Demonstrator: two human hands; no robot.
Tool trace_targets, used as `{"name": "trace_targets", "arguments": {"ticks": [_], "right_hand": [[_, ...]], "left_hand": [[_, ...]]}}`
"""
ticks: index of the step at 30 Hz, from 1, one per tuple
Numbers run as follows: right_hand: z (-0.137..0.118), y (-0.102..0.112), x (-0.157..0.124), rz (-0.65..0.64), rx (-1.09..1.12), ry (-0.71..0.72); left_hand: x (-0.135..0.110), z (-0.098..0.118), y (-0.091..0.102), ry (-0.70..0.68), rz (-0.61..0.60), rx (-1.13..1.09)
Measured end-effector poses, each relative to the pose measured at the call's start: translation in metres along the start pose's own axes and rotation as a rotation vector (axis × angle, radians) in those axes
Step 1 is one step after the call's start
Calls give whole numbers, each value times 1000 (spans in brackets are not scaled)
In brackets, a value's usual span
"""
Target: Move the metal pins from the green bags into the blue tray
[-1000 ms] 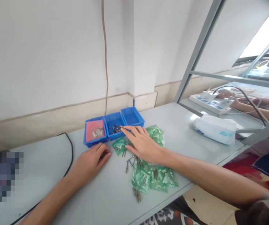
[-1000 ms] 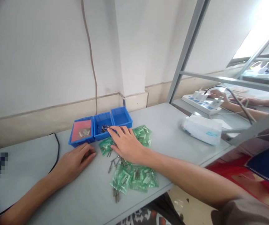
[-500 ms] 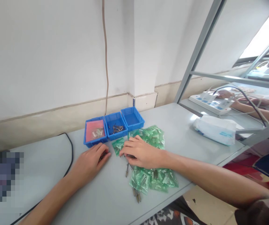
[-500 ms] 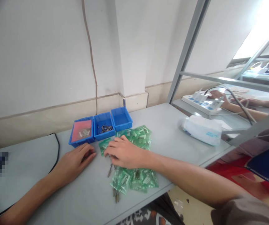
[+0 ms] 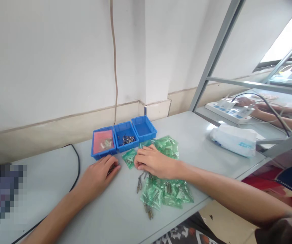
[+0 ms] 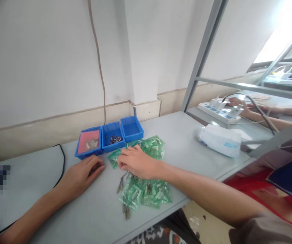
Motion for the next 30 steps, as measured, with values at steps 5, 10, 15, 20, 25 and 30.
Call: {"name": "trace_targets", "arguments": {"ticks": [5,10,15,20,25,30], "right_hand": [[-2,-1,-1,-16,-34,26],[-3,0,0,-21,-49,6],[-4,-1,1,-20,-90,-30],[-3,-2,1,-32,-112,-3],[-4,0,2,-49,-127,26],[-4,1,1,-48,-140,49]], "left_hand": [[0,0,0,-5,-6,2],[0,1,0,-1,-12,21],[-1,0,0,-1,-21,22],[-1,0,1,2,-21,15],[0,0,0,12,-21,12],[0,0,0,21,-20,8]]}}
Point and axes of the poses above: each hand's wrist, its own x-axis towards the middle knuckle, its own y-axis out of the back of the hand, z = x × y, the point moved 1 cm from there along x, towards the middle knuckle, and after that the axes turned 14 degrees about y, right-handed, at the moved point
